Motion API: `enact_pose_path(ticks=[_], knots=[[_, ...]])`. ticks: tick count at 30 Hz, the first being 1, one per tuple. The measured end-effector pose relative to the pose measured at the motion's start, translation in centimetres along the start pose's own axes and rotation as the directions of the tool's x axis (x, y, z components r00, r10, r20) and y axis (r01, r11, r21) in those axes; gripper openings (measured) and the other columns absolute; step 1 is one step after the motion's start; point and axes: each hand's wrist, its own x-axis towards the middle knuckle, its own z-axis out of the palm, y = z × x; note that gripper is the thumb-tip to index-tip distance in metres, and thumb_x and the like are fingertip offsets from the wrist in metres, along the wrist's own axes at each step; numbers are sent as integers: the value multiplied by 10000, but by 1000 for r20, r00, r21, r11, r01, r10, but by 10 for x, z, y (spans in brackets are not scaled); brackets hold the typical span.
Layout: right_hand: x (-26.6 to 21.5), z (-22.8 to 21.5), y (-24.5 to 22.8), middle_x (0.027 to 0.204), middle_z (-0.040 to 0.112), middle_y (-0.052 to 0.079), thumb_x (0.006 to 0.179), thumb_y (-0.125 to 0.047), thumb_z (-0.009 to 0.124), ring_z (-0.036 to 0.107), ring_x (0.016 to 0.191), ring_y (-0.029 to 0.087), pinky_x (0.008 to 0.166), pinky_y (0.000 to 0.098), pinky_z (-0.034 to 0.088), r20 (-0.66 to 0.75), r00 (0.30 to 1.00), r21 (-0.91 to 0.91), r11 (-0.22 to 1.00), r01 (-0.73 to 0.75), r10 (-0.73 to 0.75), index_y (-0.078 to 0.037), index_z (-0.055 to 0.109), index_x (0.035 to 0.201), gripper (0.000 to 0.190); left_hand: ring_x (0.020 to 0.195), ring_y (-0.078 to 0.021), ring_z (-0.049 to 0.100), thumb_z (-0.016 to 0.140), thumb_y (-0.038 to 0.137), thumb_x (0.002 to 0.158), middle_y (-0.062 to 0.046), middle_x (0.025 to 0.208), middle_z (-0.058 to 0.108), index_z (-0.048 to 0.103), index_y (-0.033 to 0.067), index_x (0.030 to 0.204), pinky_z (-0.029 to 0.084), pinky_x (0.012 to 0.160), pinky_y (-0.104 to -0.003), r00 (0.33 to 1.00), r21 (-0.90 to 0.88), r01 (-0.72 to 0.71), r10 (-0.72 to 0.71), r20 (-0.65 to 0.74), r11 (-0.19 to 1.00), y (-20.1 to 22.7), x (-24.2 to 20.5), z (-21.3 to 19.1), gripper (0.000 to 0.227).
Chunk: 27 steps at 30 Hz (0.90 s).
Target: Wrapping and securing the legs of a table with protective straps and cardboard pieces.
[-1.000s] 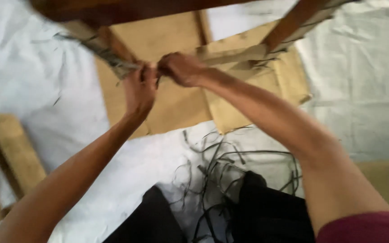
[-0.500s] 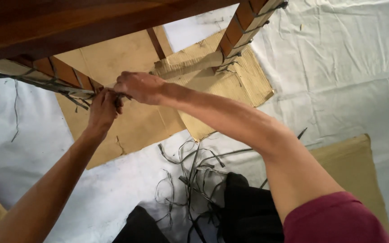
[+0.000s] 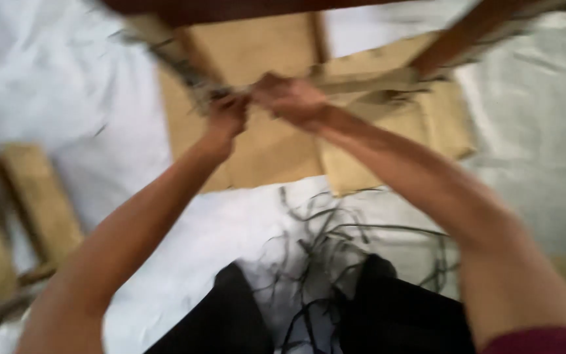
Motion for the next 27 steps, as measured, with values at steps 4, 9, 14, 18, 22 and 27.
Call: enact_pose_path(ticks=[4,9,14,18,22,27], knots=[[-2,-14,-11,1172,693,68,966,-125,635,654,1050,277,838,386,572,-39,926,-386,861,333,-376,-66,689,1211,258,503,-99,492,652,319,977,35,619,578,691,109,791,369,440,-299,971,136,-52,82,-224,989,-1,-16,19,284],[12,-7,2,1014,707,131,1056,-235,658,693,966,270,834,411,571,-67,980,-545,830,120,-186,-36,681,1015,204,544,-178,541,673,319,938,-50,608,591,645,33,736,415,505,-384,941,282,-14,108,-320,959,-3,-31,28,352],[42,-17,3,865,711,112,1123,-209,671,671,825,273,816,458,541,-196,980,-474,877,-78,-19,-50,695,974,220,706,-402,683,674,301,846,-199,714,692,694,11,753,505,627,-485,849,565,-19,311,-427,825,-26,-8,16,305],[59,-13,-2,894,737,101,1078,-283,657,699,794,247,755,453,542,-155,918,-142,911,-386,365,-73,685,970,238,739,-418,697,667,280,838,-218,745,706,695,7,803,517,650,-485,844,560,-73,351,-407,825,-21,-23,18,277],[39,-11,18,924,733,138,1083,-298,676,686,835,260,787,472,533,-176,943,-103,947,-304,284,-71,740,965,264,800,-343,715,678,211,892,-190,879,728,692,17,937,548,693,-432,819,532,-189,431,-378,826,-14,-47,23,200],[30,-3,-1,974,780,104,1027,-288,703,633,966,336,882,515,465,-133,988,-290,950,-118,82,-78,812,953,248,833,-266,709,656,79,942,-160,1067,661,635,11,1069,578,689,-360,762,553,-383,592,-263,739,35,-98,44,146]])
